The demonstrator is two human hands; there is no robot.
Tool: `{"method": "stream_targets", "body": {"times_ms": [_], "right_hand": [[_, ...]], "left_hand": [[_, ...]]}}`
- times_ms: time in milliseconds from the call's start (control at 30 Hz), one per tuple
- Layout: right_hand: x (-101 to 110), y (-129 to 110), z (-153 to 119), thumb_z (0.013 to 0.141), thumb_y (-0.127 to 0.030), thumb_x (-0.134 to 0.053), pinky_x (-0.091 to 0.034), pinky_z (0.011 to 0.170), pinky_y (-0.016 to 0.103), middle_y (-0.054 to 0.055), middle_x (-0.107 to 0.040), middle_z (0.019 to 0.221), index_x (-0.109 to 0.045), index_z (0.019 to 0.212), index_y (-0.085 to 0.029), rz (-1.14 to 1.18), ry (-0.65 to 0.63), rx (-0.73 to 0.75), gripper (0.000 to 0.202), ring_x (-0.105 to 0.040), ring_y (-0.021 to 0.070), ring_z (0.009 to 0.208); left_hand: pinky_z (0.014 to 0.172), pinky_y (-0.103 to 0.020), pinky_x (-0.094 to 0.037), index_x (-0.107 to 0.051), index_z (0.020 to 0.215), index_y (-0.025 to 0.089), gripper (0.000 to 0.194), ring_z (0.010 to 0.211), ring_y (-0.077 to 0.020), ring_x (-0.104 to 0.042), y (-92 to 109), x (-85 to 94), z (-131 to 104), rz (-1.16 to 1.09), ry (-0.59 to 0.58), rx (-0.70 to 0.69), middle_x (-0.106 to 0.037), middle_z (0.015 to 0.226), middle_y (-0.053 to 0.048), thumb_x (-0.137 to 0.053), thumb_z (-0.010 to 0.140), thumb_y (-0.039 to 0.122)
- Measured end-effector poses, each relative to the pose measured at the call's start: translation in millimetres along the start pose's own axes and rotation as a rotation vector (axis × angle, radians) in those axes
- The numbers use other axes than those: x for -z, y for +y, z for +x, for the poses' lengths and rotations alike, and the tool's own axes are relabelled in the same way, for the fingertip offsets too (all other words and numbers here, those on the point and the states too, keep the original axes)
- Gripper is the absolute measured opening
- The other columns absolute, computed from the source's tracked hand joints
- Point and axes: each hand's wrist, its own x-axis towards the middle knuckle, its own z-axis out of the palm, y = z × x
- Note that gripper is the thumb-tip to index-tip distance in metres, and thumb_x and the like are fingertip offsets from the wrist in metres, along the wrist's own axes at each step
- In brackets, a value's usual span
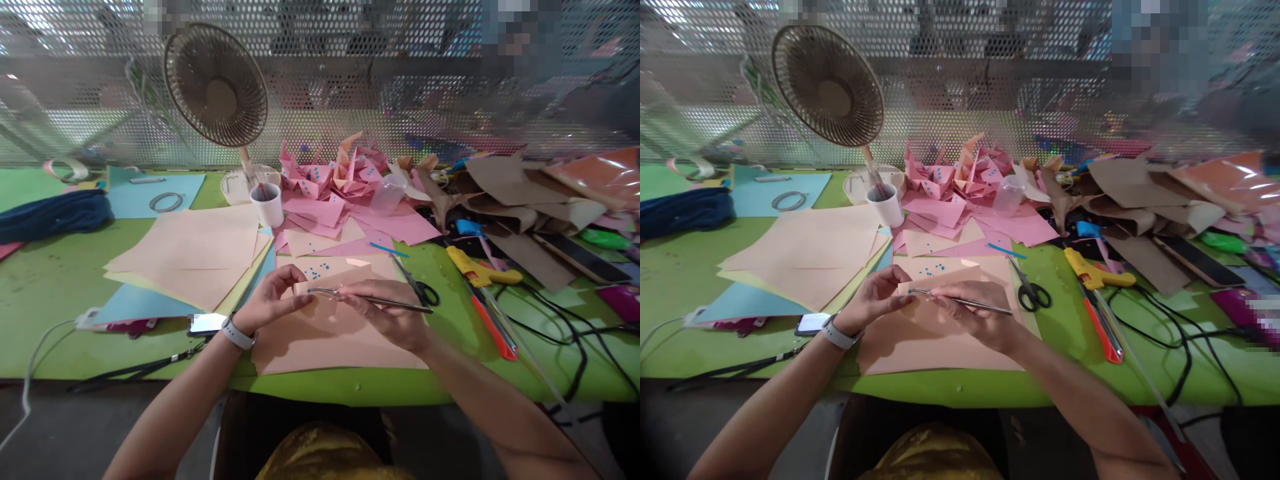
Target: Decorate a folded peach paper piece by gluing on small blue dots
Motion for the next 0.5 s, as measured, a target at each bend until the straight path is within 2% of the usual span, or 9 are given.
{"method": "stream_targets", "body": {"times_ms": [300,500], "right_hand": [[7.6,-2.2,6.0,0.088,-0.02,-0.063,-0.057,0.065,0.027,0.001,-0.077,0.089,-0.072,0.102,-0.028,-0.02,-0.093,0.047,0.019,-0.073,0.0168,0.076],[10.1,2.2,5.3,0.087,-0.018,-0.063,-0.058,0.07,0.026,-0.001,-0.077,0.092,-0.072,0.103,-0.027,0.025,-0.149,0.077,0.02,-0.073,0.0155,0.082]], "left_hand": [[0.062,-0.023,-0.043,-0.056,0.081,0.015,0.028,0.066,-0.0104,-0.053,1.9,1.3,-0.3,0.061,-0.082,0.08,-0.058,0.073,-0.001,-0.078,0.072,0.029],[0.051,-0.02,-0.039,-0.058,0.079,0.014,0.029,0.055,-0.0083,-0.052,1.9,4.8,-0.5,0.032,-0.18,0.21,-0.058,0.063,0.001,-0.079,0.071,0.031]]}}
